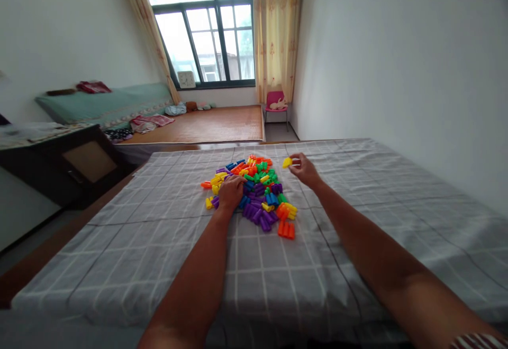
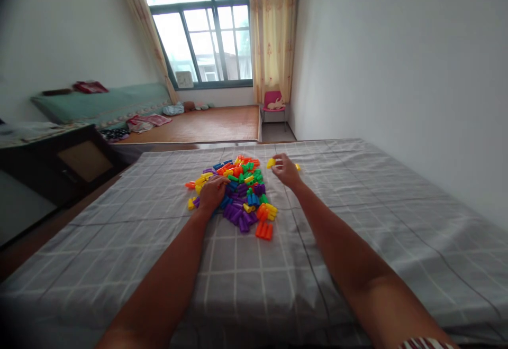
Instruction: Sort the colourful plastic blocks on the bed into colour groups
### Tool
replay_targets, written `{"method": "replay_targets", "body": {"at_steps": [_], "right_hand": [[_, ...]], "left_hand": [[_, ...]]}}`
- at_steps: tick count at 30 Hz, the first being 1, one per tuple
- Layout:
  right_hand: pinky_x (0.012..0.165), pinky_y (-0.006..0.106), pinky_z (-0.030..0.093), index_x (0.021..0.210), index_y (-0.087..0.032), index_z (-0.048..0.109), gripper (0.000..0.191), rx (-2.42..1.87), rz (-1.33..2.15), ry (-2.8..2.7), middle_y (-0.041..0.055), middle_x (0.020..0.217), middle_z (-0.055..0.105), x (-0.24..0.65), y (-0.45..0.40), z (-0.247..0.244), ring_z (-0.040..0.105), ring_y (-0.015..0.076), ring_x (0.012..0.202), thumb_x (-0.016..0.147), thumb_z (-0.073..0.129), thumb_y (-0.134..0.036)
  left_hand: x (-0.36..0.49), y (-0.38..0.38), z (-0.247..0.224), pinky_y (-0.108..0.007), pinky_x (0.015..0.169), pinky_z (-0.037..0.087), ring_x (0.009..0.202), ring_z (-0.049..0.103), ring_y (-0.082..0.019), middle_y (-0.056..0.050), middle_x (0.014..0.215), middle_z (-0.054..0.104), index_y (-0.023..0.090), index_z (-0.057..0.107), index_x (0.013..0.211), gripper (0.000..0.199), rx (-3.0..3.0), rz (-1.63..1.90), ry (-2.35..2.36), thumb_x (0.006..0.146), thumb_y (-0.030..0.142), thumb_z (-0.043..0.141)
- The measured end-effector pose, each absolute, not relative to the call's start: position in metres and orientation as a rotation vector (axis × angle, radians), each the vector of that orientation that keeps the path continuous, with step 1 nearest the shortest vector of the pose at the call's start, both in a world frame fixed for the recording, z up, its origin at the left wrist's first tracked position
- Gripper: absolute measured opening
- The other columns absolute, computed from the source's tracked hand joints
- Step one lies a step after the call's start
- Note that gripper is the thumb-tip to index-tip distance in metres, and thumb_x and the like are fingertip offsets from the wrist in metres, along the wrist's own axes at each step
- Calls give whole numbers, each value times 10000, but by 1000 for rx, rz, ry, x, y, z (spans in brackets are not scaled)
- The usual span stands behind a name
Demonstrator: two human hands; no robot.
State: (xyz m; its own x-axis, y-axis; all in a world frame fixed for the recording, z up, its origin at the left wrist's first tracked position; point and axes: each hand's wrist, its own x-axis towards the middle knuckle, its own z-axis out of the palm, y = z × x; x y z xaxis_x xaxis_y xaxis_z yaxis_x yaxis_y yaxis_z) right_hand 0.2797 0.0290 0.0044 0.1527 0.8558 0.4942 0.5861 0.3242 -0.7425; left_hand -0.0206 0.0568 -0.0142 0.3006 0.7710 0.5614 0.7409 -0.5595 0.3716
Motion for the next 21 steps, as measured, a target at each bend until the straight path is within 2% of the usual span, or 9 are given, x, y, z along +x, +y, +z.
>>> {"method": "replay_targets", "body": {"at_steps": [5, 11, 13, 16, 21], "right_hand": [[788, 358, 564, 1087, -210, 592, 313, -1776, 75, -1325, 101, 1030, 682, 364, 22, -14, 668, 225, 897, 780, 596, -273], [1001, 433, 441, 999, -185, 653, 274, -1859, 20, -1324, 108, 1081, 686, 383, 25, -36, 607, 264, 1073, 740, 576, -146], [1030, 426, 408, 1034, -164, 665, 315, -1920, -51, -1367, 124, 1125, 674, 385, 31, -42, 580, 263, 1125, 747, 550, -105], [1009, 388, 414, 1081, -143, 680, 339, -2030, -127, -1397, 141, 1108, 667, 388, 39, -49, 586, 252, 1092, 787, 519, -93], [1006, 333, 408, 1107, -152, 685, 335, -2043, -95, -1508, 117, 1172, 658, 386, 41, -54, 569, 223, 1106, 810, 540, -102]], "left_hand": [[-23, 57, -13, -339, 955, 483, 1000, 645, -194, -22, 989, 736, 247, 731, 893, 286, 2503, 1111, 1440, 827, 141, 474], [-23, 57, -12, -357, 942, 500, 996, 653, -205, -25, 988, 739, 246, 730, 890, 285, 2509, 1120, 1439, 821, 149, 471], [-24, 58, -12, -358, 942, 504, 991, 657, -203, -23, 988, 740, 248, 729, 892, 292, 2505, 1118, 1433, 820, 142, 467], [-24, 58, -12, -355, 941, 508, 991, 658, -202, -24, 990, 738, 244, 726, 886, 288, 2509, 1118, 1421, 813, 132, 471], [-24, 58, -12, -361, 945, 508, 998, 657, -203, -20, 992, 738, 246, 723, 888, 285, 2506, 1125, 1422, 818, 132, 472]]}}
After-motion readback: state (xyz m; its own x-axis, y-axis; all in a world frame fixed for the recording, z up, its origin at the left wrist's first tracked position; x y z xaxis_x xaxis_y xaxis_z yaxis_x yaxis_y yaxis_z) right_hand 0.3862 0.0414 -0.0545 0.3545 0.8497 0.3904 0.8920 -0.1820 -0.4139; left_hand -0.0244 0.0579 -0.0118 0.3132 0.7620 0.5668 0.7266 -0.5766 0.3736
